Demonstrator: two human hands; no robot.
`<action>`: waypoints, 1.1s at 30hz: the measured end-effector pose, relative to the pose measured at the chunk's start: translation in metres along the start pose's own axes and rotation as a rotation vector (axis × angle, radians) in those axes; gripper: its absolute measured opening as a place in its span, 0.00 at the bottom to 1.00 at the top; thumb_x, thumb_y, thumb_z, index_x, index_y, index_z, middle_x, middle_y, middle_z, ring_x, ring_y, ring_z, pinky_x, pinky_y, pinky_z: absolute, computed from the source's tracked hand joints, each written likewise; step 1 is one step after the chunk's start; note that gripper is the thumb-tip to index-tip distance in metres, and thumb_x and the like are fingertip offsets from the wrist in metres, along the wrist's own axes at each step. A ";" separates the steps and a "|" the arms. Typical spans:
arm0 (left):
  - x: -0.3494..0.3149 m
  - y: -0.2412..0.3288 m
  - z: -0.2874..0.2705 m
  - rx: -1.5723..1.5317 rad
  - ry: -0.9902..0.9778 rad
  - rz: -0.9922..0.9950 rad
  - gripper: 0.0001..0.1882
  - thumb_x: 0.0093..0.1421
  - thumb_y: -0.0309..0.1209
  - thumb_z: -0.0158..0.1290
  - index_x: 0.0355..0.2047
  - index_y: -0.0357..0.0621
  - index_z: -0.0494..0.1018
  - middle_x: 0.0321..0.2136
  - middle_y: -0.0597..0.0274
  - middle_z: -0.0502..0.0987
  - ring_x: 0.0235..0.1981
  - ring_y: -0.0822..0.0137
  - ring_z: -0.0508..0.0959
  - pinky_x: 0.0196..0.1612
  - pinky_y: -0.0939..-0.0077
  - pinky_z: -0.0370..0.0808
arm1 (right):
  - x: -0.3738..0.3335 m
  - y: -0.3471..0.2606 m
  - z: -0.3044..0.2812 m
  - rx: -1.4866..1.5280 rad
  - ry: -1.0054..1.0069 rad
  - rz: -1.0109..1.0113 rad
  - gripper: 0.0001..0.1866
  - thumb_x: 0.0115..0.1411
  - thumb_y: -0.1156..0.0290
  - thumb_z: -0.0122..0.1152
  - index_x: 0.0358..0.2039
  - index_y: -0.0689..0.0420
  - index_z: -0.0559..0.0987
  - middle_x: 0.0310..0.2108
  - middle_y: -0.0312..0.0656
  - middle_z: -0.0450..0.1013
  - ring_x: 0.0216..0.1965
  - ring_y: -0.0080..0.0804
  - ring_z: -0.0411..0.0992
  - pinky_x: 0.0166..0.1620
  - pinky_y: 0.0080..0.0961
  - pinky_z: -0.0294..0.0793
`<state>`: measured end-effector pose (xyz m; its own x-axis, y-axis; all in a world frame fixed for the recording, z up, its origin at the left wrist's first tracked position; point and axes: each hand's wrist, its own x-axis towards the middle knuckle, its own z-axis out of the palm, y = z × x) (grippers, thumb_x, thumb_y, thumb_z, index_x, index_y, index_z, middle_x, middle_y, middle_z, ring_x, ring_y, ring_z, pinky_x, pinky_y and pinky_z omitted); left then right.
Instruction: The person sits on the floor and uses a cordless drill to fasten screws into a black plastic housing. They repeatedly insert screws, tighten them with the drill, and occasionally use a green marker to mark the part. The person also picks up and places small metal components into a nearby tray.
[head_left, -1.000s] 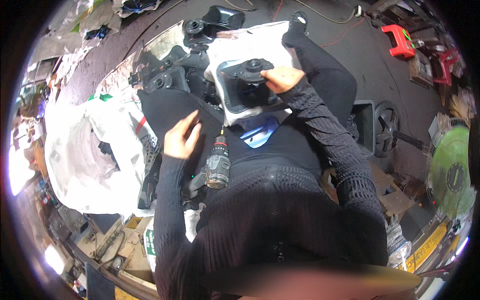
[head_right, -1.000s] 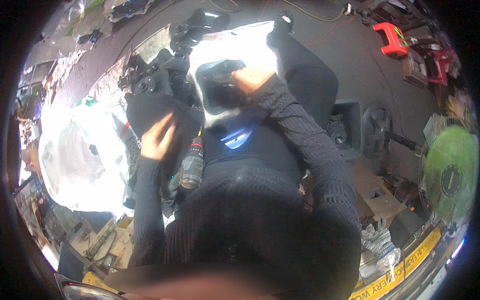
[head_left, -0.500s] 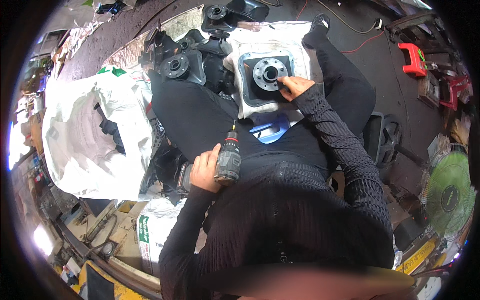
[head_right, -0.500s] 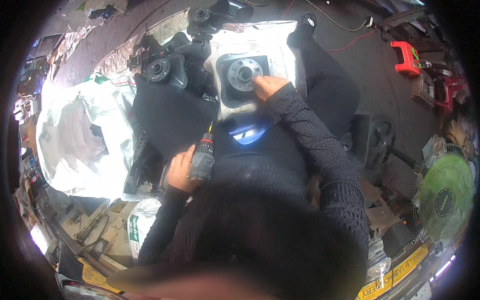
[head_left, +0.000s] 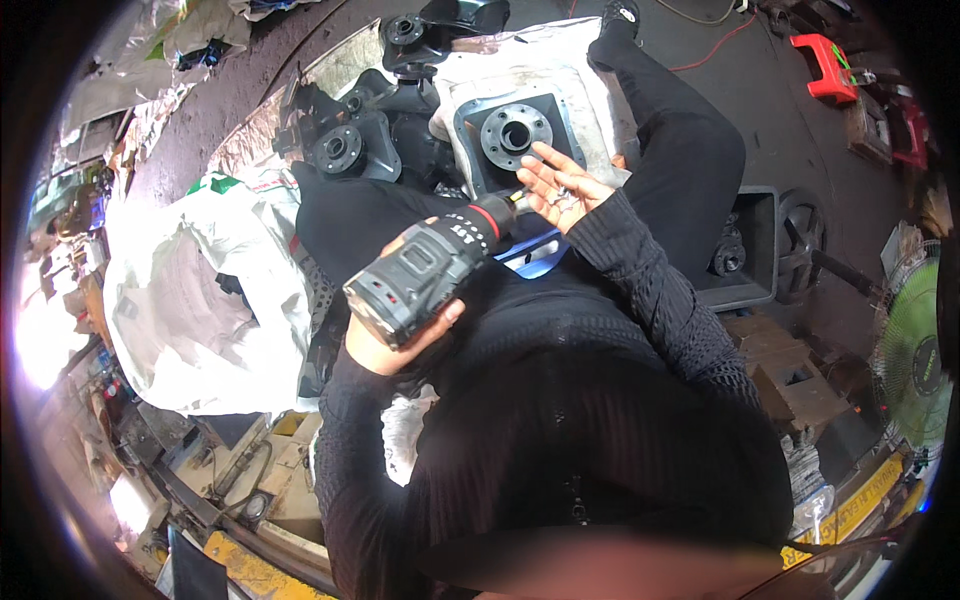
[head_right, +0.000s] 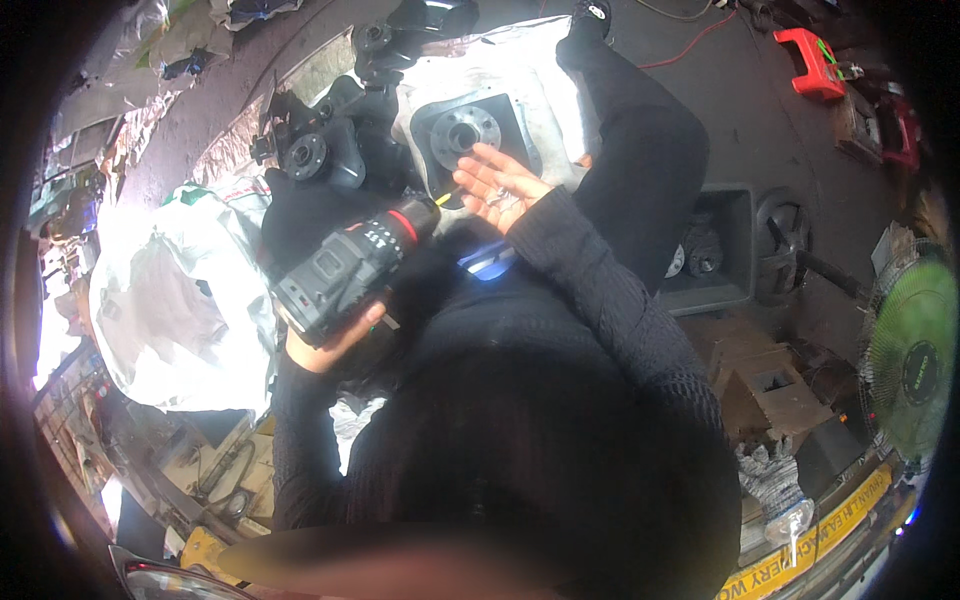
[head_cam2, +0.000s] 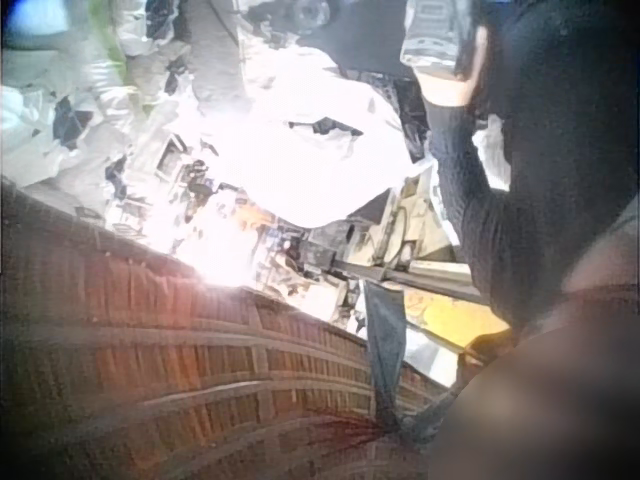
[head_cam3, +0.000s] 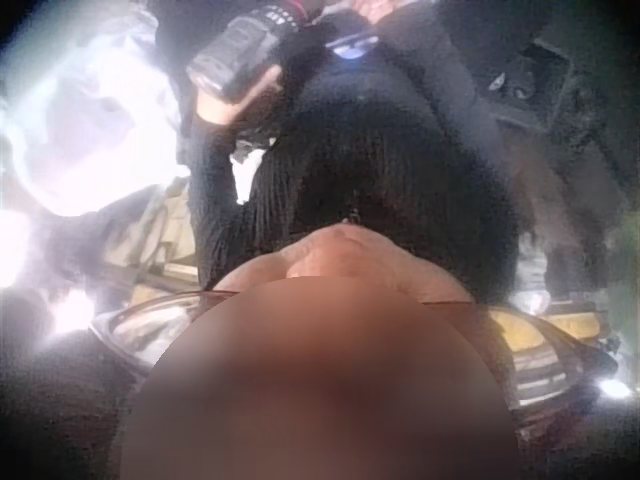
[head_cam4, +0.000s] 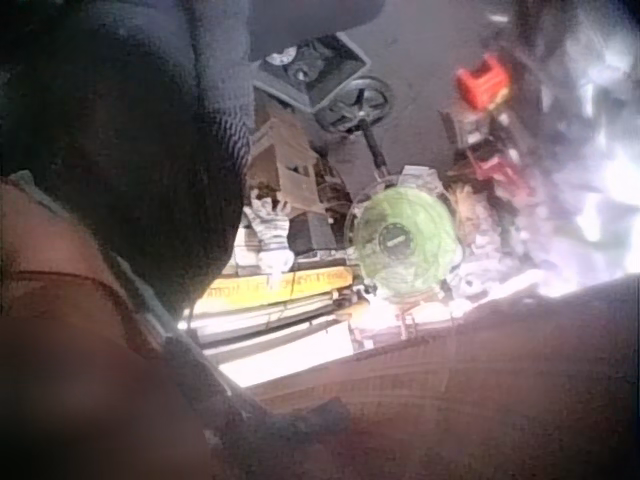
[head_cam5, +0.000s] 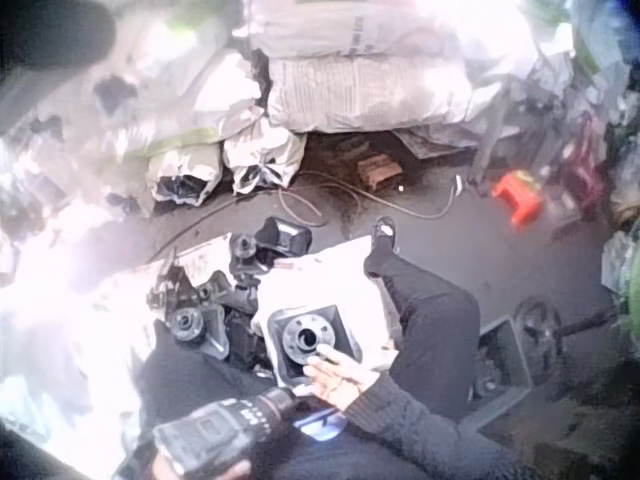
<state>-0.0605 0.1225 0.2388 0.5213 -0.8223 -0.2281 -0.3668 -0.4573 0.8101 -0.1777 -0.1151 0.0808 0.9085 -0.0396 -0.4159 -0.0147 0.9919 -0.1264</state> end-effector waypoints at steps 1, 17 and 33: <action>0.006 0.004 0.002 0.183 -0.008 0.139 0.36 0.46 0.29 0.65 0.55 0.38 0.64 0.54 0.53 0.68 0.53 0.60 0.72 0.55 0.70 0.68 | -0.002 0.002 0.000 0.029 -0.056 -0.016 0.24 0.65 0.77 0.40 0.62 0.60 0.59 0.56 0.47 0.66 0.57 0.37 0.66 0.54 0.33 0.71; 0.015 0.020 0.014 0.186 -0.084 0.065 0.32 0.45 0.27 0.64 0.52 0.43 0.67 0.55 0.51 0.66 0.55 0.55 0.69 0.56 0.67 0.68 | -0.001 -0.002 -0.006 0.095 -0.058 0.005 0.24 0.61 0.81 0.41 0.59 0.62 0.61 0.58 0.52 0.62 0.62 0.43 0.60 0.59 0.43 0.65; 0.020 0.013 0.010 0.137 -0.111 0.106 0.32 0.46 0.27 0.63 0.53 0.42 0.66 0.55 0.51 0.65 0.56 0.54 0.68 0.57 0.66 0.67 | -0.006 0.000 0.003 0.098 -0.037 0.085 0.22 0.62 0.80 0.46 0.58 0.59 0.65 0.56 0.47 0.66 0.58 0.36 0.65 0.59 0.38 0.66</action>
<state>-0.0627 0.0966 0.2389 0.3889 -0.8972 -0.2093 -0.5204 -0.4014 0.7537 -0.1817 -0.1142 0.0856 0.9204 0.0479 -0.3880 -0.0531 0.9986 -0.0025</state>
